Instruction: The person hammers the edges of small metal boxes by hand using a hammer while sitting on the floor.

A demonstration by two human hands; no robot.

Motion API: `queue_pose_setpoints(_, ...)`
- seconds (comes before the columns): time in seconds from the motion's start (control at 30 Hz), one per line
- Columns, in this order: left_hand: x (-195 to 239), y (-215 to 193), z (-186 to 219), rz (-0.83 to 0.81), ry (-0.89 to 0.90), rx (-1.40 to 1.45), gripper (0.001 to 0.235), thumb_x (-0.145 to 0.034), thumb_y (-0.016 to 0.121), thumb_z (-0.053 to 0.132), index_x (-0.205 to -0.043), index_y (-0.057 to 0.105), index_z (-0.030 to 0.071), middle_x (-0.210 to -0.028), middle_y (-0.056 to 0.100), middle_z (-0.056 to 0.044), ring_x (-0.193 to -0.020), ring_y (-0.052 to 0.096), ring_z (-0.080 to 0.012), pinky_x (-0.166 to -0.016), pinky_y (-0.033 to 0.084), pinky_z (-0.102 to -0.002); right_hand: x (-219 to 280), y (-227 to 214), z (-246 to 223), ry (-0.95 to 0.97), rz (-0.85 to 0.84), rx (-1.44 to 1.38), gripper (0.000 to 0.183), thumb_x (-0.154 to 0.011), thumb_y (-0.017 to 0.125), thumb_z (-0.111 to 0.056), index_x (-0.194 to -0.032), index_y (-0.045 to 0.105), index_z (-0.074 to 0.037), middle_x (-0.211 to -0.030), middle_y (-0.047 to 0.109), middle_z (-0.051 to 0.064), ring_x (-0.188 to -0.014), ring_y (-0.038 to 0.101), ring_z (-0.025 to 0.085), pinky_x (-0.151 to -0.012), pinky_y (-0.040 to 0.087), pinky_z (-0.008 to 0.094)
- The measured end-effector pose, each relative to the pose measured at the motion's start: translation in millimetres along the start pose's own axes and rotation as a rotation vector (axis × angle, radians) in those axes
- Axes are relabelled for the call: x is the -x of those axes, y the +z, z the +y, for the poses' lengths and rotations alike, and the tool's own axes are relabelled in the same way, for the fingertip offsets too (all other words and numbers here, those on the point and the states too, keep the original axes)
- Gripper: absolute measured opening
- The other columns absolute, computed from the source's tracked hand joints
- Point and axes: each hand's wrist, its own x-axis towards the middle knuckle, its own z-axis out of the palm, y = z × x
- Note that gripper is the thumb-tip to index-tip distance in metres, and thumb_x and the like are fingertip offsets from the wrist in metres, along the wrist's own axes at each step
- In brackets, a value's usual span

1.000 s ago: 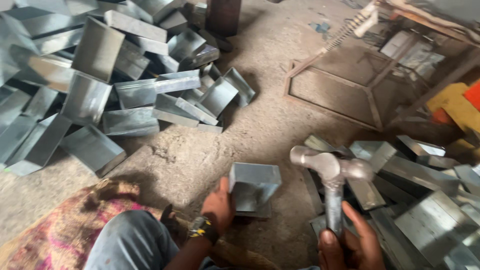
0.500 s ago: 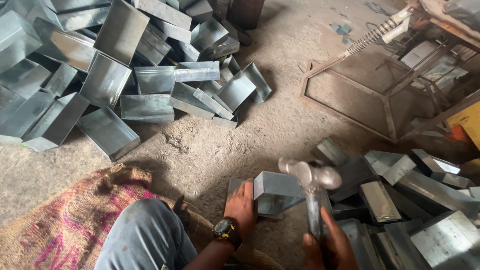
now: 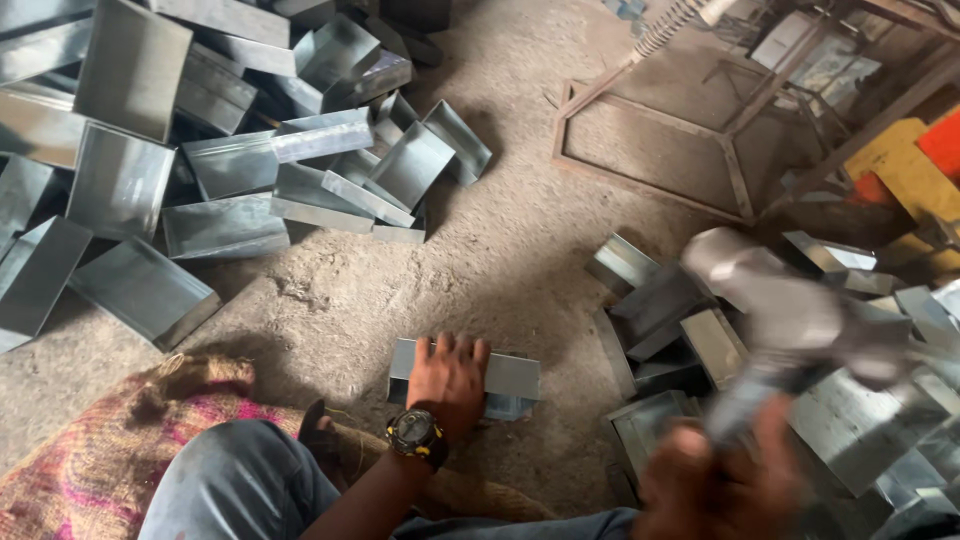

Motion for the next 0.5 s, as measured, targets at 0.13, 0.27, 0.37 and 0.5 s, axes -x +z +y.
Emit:
queue_pose_setpoints(0.13,2,2,1,-0.025,-0.003,0.003,0.026,-0.093,0.053,0.022,-0.115,0.059,0.010,-0.108,0.066,-0.012,-0.109,0.059,-0.0305,-0.096,0.041,-0.048,7,37,59,-0.091,-0.417,0.573,0.063,-0.092,0.067,-0.017,-0.153,0.049,-0.016,-0.118,0.071,0.017,-0.062,0.061,0.017,-0.051,0.053,0.036)
queue_pose_setpoints(0.27,2,6,-1,0.017,0.003,-0.045,0.026,-0.091,0.053,0.022,-0.114,0.059,0.010,-0.106,0.066,-0.012,-0.107,0.059,-0.0312,-0.092,0.042,-0.048,3,18,47,0.233,-0.453,0.587,0.065,-0.086,0.071,-0.018,-0.150,0.056,-0.023,-0.100,0.076,0.012,-0.053,0.070,0.018,-0.049,0.053,0.038)
queue_pose_setpoints(0.37,4,10,1,0.199,0.050,-0.119,0.031,-0.088,0.054,0.021,-0.116,0.059,0.008,-0.103,0.067,-0.012,-0.103,0.060,-0.0306,-0.094,0.042,-0.051,7,4,15,0.456,-0.315,0.755,0.058,-0.105,0.067,-0.016,-0.161,0.054,-0.023,-0.084,0.072,0.025,-0.063,0.056,0.045,-0.057,0.045,0.048)
queue_pose_setpoints(0.5,1,3,0,0.000,0.003,-0.049,0.023,-0.092,0.051,0.020,-0.112,0.058,0.011,-0.108,0.066,-0.012,-0.108,0.059,-0.0312,-0.096,0.041,-0.050,30,32,22,0.354,-0.076,0.496,0.063,-0.098,0.069,-0.015,-0.158,0.050,-0.018,-0.098,0.075,0.017,-0.060,0.066,0.032,-0.056,0.052,0.042)
